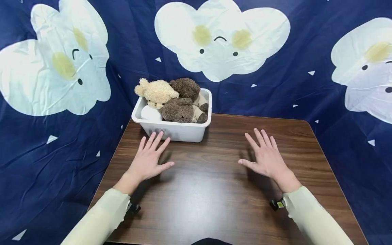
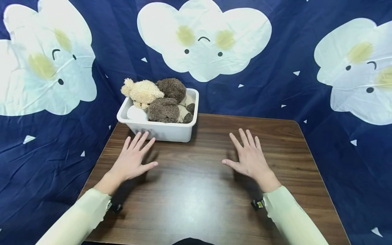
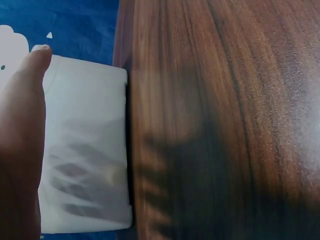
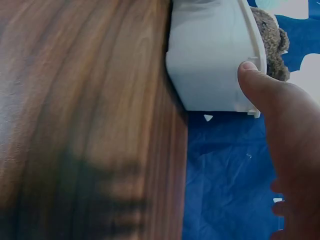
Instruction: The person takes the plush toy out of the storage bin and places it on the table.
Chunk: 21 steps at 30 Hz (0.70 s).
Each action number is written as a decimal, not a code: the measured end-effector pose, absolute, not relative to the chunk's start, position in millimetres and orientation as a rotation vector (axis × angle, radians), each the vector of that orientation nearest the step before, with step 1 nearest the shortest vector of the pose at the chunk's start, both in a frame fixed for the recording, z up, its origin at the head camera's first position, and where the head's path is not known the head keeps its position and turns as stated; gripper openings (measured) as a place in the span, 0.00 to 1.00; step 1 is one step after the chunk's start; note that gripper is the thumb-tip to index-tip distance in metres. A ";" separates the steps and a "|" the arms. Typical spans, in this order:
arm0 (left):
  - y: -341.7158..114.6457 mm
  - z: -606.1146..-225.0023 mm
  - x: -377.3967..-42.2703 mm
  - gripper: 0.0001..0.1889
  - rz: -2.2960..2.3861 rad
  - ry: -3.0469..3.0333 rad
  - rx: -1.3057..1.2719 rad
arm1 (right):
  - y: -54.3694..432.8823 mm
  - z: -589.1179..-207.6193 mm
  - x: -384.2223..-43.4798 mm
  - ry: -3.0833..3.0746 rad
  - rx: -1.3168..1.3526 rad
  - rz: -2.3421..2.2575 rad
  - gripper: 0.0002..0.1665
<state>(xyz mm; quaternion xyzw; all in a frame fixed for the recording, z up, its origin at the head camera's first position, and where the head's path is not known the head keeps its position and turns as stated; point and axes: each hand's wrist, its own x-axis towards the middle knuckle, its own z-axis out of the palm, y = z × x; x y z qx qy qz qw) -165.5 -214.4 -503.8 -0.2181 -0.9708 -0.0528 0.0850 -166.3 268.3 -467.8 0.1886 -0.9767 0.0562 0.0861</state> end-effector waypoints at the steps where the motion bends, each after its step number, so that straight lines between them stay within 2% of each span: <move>1: -215.0 -502.6 -165.0 0.52 -0.163 -2.886 -0.650 | 267.6 -465.4 -167.5 -2.908 0.569 0.178 0.66; 6: -217.5 -493.9 -165.9 0.51 -0.224 -2.805 -0.631 | 264.4 -448.8 -174.3 -2.892 0.654 0.220 0.65; 10: -220.5 -486.1 -168.8 0.47 -0.353 -2.787 -0.549 | 259.3 -432.7 -182.5 -2.851 0.773 0.296 0.62; 15: -227.2 -479.2 -176.5 0.38 -0.658 -2.814 -0.278 | 244.0 -411.8 -196.1 -2.869 0.811 0.398 0.55; 21: -233.2 -473.2 -185.6 0.32 -1.011 -2.761 0.019 | 220.2 -392.7 -222.8 -2.890 0.891 0.511 0.47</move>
